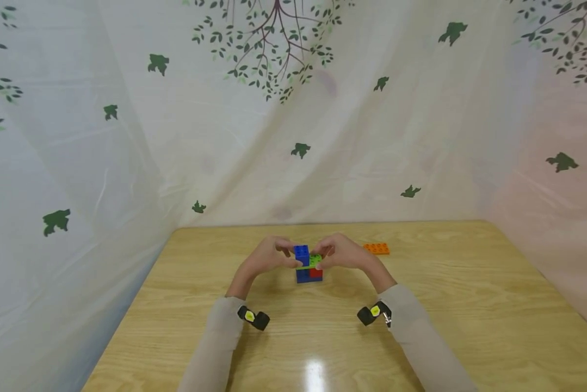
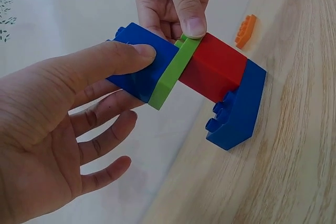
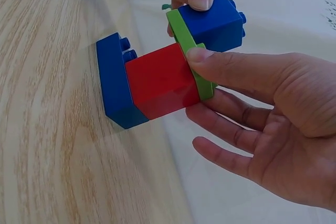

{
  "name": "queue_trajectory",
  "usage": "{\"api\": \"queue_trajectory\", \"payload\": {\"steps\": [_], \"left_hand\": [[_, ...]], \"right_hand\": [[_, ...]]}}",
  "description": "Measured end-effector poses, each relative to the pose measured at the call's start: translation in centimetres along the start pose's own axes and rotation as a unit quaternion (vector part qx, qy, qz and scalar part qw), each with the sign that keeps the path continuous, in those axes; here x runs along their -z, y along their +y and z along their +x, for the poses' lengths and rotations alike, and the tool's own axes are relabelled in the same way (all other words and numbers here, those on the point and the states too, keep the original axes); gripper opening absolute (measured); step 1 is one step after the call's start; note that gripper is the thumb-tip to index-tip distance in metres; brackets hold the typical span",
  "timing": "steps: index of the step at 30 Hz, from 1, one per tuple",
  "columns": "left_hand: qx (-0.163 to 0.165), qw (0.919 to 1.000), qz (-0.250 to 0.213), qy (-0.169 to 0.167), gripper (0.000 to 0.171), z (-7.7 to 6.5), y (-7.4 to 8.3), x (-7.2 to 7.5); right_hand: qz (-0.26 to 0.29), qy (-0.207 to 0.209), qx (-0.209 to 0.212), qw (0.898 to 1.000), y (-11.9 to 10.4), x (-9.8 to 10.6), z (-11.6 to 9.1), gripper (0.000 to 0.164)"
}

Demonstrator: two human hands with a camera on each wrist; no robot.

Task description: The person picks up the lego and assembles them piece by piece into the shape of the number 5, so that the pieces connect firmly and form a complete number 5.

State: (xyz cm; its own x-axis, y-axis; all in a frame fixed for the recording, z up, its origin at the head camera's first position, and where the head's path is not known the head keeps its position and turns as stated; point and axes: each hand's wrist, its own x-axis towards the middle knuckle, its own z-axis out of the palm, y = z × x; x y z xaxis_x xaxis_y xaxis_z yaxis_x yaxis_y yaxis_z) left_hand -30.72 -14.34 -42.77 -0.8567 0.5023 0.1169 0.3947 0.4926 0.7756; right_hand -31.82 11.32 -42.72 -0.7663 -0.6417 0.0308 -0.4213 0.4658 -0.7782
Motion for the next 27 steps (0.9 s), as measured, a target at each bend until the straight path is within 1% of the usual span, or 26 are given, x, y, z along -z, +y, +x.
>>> {"api": "queue_trajectory", "payload": {"steps": [5,9,15,21,27], "left_hand": [[0.0,0.9999,-0.01,0.003,0.042,0.1,-0.5,-0.1],[0.001,0.9997,-0.022,0.005,0.043,0.1,-0.6,-0.1],[-0.004,0.9997,-0.026,0.003,0.043,0.0,-0.6,-0.1],[-0.017,0.9995,-0.026,-0.003,0.042,0.0,-0.5,-0.1],[-0.019,0.9994,-0.028,-0.001,0.04,-0.1,-0.3,-0.1]], "right_hand": [[-0.02,-0.001,0.0,1.0,-0.1,0.1,0.0,0.027],[-0.031,-0.001,-0.002,1.0,-0.4,0.1,-0.1,0.027],[-0.048,0.003,-0.006,0.999,-0.8,0.0,-0.2,0.03],[-0.069,0.006,-0.002,0.998,-1.5,0.0,-0.5,0.037],[-0.08,0.009,0.001,0.997,-2.2,0.1,-0.7,0.044]]}}
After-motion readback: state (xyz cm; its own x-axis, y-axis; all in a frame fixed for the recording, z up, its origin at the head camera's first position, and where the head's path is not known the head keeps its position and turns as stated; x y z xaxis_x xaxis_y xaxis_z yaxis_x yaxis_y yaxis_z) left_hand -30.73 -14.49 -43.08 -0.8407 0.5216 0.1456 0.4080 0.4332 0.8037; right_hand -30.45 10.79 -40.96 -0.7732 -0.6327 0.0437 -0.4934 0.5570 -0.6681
